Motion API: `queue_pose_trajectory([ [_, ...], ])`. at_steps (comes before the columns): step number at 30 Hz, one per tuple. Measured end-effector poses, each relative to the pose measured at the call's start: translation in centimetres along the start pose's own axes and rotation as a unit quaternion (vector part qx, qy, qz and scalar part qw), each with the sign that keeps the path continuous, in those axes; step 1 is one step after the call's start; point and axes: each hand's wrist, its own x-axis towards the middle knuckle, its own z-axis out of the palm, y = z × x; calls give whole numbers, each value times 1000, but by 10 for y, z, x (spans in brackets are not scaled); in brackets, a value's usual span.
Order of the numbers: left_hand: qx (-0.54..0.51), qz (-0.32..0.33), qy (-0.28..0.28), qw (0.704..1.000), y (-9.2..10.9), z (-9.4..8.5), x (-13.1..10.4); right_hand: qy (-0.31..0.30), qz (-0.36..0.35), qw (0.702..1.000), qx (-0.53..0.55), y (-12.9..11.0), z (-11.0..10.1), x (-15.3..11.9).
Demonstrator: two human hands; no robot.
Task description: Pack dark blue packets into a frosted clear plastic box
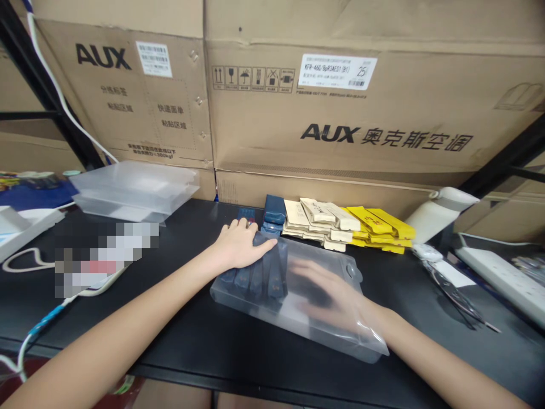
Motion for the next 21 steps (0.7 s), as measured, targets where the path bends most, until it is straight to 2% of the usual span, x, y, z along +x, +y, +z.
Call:
queue_pose_trajectory([
  [6,15,-6,1,1000,2,-1,-1,6,1,1000,4,-1,0,1],
  [15,70,-16,37,997,4,-2,-3,2,3,1000,16,4,2,0],
  [21,64,5,-3,998,-3,-10,-3,5,0,1000,14,2,1,0],
])
